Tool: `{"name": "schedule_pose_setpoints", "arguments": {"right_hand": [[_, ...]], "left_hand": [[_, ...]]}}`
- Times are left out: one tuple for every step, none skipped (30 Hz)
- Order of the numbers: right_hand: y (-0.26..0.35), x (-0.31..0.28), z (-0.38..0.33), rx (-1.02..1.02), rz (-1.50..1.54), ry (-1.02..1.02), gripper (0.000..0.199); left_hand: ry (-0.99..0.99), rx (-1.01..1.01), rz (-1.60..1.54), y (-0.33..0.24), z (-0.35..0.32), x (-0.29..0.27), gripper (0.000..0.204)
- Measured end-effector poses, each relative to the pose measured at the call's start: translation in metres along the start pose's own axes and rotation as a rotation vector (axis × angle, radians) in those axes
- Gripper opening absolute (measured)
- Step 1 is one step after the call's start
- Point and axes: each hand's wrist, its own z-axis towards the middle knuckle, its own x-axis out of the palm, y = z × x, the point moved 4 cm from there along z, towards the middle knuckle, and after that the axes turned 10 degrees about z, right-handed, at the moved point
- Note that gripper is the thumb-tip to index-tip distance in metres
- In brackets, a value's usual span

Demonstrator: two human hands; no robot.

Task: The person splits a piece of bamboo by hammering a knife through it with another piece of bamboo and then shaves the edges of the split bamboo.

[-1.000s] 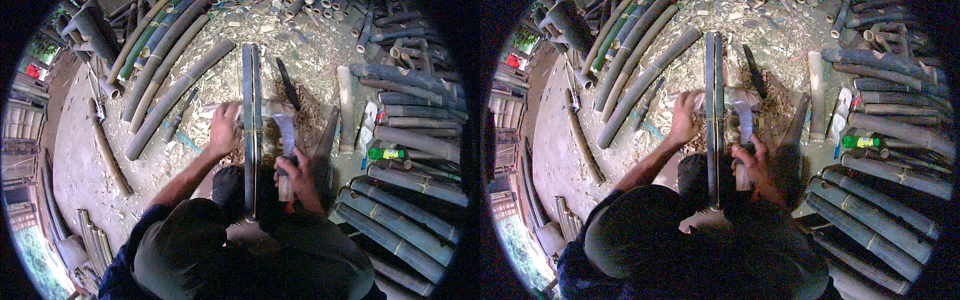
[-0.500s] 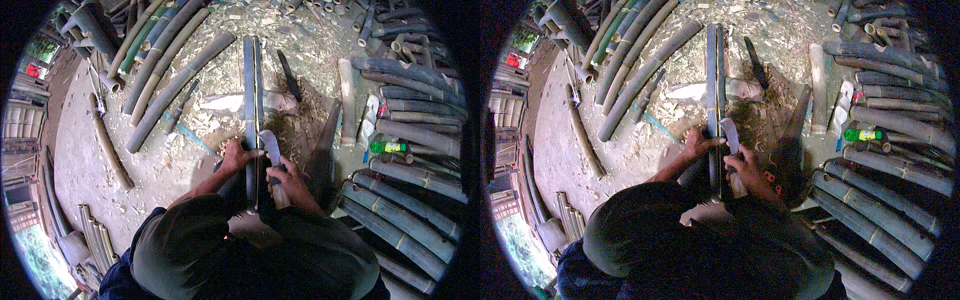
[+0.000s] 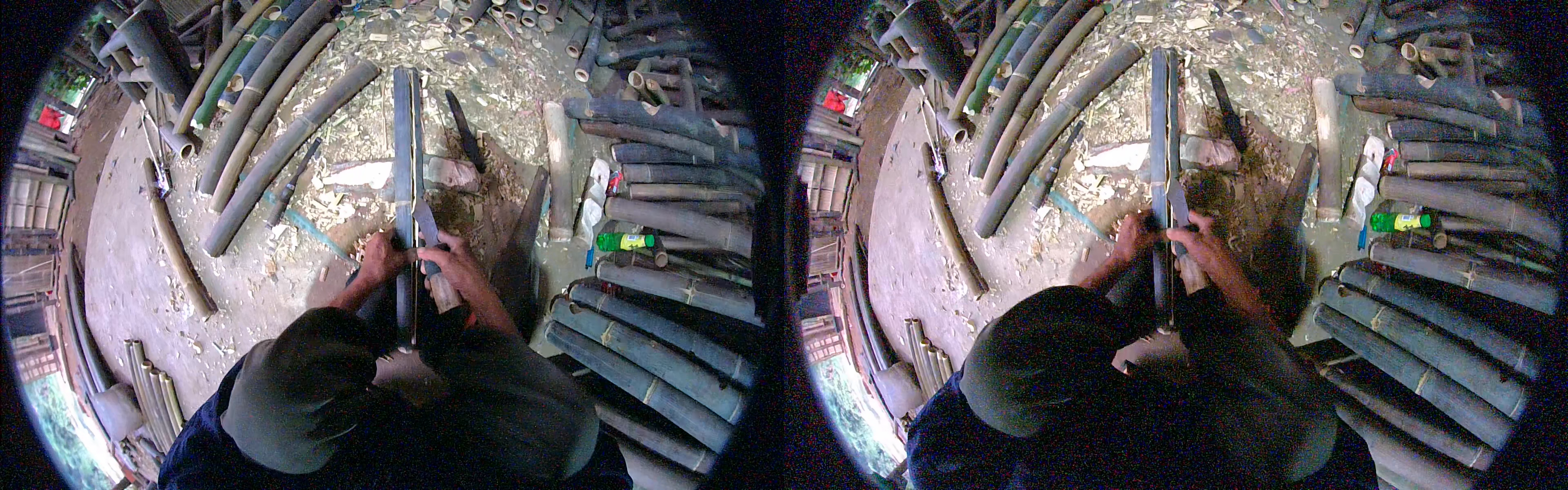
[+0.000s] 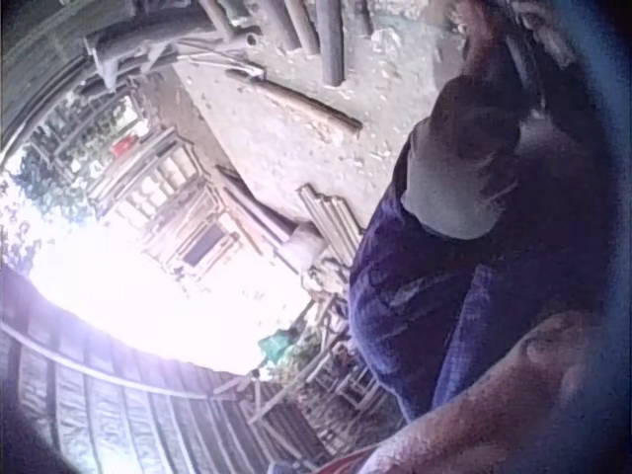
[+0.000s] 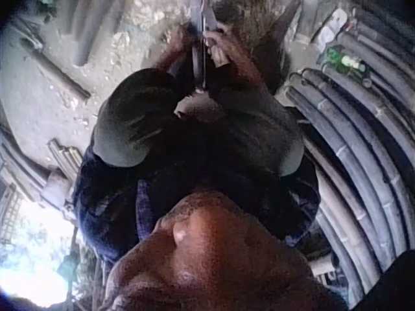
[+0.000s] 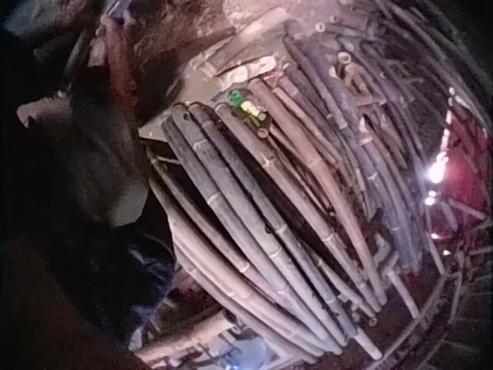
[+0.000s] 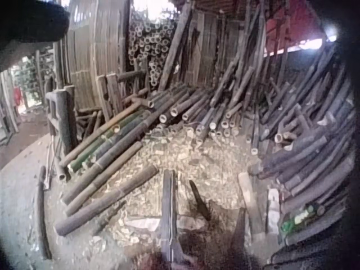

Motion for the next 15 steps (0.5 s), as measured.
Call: {"name": "schedule_pose_setpoints", "arguments": {"right_hand": [[0.003,0.0,0.003,0.051,0.01,0.071,0.055],[0.008,0.001,0.008,0.099,0.017,0.145,0.063],[0.014,0.0,0.011,0.133,0.005,0.169,0.064],[0.014,-0.003,0.015,0.173,-0.004,0.182,0.064],[0.018,-0.005,0.017,0.213,-0.013,0.195,0.064],[0.037,0.002,0.009,0.271,-0.029,0.232,0.062],[0.036,0.005,0.005,0.248,-0.022,0.184,0.058],[0.036,0.006,-0.005,0.208,-0.01,0.116,0.053],[0.029,0.007,-0.013,0.178,0.0,0.052,0.048],[0.02,0.011,-0.017,0.116,0.039,0.051,0.05],[0.014,0.01,-0.019,0.126,0.064,0.078,0.05],[0.011,0.005,-0.022,0.136,0.09,0.102,0.049],[0.013,0.003,-0.026,0.135,0.109,0.124,0.049],[0.015,0.004,-0.031,0.151,0.138,0.078,0.049],[0.015,0.005,-0.031,0.148,0.13,0.074,0.049]], "left_hand": [[-0.01,0.014,0.002,0.002,-0.001,0.001,0.047],[-0.044,0.03,-0.005,0.005,-0.003,0.001,0.048],[-0.041,0.035,-0.08,0.008,-0.004,0.001,0.048],[-0.027,0.04,-0.16,0.008,-0.005,0.003,0.049],[-0.013,0.046,-0.24,0.008,-0.004,0.005,0.049],[-0.003,0.018,-0.207,0.015,-0.002,0.009,0.048],[-0.032,0.02,-0.172,0.021,-0.005,0.011,0.048],[-0.052,0.049,-0.137,0.009,-0.005,0.005,0.047],[-0.072,0.065,-0.104,0.004,-0.004,0.002,0.047],[-0.069,0.05,-0.112,0.007,-0.006,0.002,0.045],[-0.026,0.005,-0.132,-0.001,-0.008,-0.003,0.045],[0.02,-0.039,-0.151,-0.01,-0.009,-0.008,0.045],[0.058,-0.072,-0.174,-0.017,-0.009,-0.012,0.045],[0.048,-0.072,-0.143,-0.007,-0.005,-0.007,0.044],[0.027,-0.047,-0.149,-0.005,-0.006,-0.004,0.044]]}}
